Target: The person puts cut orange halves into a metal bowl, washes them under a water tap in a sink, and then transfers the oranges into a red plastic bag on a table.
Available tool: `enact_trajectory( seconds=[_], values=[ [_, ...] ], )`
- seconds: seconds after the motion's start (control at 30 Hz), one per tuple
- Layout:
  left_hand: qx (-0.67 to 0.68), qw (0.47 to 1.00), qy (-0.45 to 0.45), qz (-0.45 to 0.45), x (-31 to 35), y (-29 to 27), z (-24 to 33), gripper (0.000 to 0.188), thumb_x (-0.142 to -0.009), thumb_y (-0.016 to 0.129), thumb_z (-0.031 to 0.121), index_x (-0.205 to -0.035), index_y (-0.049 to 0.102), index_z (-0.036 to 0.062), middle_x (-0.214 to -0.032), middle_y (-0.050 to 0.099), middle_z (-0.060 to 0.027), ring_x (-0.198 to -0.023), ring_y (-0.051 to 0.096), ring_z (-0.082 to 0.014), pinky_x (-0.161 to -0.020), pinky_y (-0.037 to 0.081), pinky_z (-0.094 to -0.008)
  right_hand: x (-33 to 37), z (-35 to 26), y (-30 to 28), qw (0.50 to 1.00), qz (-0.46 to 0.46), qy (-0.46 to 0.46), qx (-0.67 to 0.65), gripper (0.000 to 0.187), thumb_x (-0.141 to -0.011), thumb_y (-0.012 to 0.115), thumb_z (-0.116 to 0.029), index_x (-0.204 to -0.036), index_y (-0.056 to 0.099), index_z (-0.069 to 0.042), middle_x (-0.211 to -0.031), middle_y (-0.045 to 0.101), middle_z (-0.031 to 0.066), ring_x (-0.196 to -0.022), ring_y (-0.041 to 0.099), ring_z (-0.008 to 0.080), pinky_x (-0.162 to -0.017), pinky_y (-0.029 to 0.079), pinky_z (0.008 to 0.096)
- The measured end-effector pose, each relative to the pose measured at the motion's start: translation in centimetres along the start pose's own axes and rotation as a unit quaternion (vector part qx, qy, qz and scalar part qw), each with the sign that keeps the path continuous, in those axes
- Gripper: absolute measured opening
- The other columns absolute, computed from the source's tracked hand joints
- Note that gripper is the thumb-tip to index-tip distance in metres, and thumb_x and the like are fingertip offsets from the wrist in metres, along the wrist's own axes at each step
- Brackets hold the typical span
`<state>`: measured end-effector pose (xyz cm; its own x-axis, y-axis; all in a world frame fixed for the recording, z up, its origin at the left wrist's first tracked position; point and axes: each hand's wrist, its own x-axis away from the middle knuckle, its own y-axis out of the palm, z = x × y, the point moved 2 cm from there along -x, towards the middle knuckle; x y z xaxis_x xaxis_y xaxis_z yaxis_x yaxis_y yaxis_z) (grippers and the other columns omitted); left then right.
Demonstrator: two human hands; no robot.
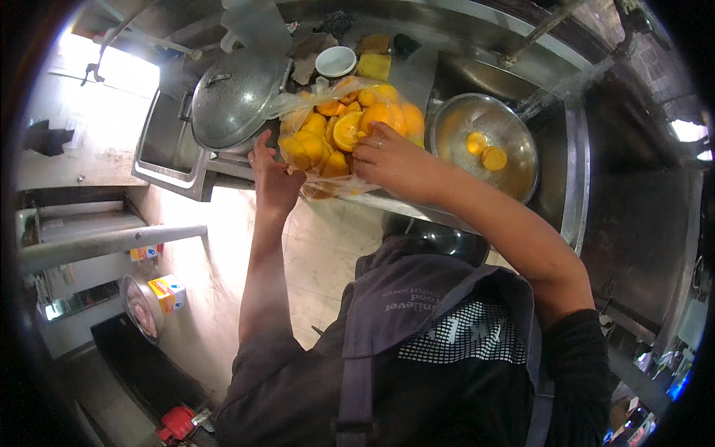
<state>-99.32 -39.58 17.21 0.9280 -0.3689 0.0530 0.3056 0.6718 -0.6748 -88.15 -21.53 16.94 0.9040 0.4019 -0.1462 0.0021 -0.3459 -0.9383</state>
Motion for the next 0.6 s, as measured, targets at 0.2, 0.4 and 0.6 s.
enact_trajectory(
  seconds=[0.2,0.4,0.6],
  values=[
    [0.061,0.995,0.050,0.062,0.1,2.9,-1.3,0.051,-0.065,0.057,-0.009,-0.111,0.039,0.0013,-0.101,0.043,-0.0138,-0.082,0.049,-0.0203,-0.075,0.042,-0.0299,3.5,0.3,0.1,0.997,0.073,0.001,-0.006,0.025,-0.070,0.053,-0.005,-0.095,0.055,-0.009,-0.102,0.052,0.0098,-0.101,0.048,0.0244,-0.093,0.029,0.0410],
    [0.055,0.986,0.118,0.102,-0.6,2.9,-2.1,0.047,-0.064,0.055,-0.011,-0.107,0.041,0.0019,-0.096,0.046,-0.0116,-0.084,0.049,-0.0217,-0.078,0.039,-0.0305,7.3,1.5,3.4,0.993,0.094,0.047,-0.045,0.021,-0.064,0.057,-0.006,-0.085,0.055,-0.005,-0.086,0.053,0.0094,-0.090,0.050,0.0265,-0.081,0.037,0.0363],
    [-0.160,0.942,0.271,0.118,-0.8,0.7,0.0,0.040,-0.067,0.056,-0.009,-0.103,0.047,0.0027,-0.099,0.047,-0.0143,-0.090,0.048,-0.0263,-0.079,0.041,-0.0331,11.6,4.2,4.8,0.983,0.033,0.175,-0.039,0.015,-0.065,0.057,-0.008,-0.080,0.057,-0.004,-0.087,0.053,0.0114,-0.085,0.052,0.0288,-0.080,0.039,0.0387]
  ],
)
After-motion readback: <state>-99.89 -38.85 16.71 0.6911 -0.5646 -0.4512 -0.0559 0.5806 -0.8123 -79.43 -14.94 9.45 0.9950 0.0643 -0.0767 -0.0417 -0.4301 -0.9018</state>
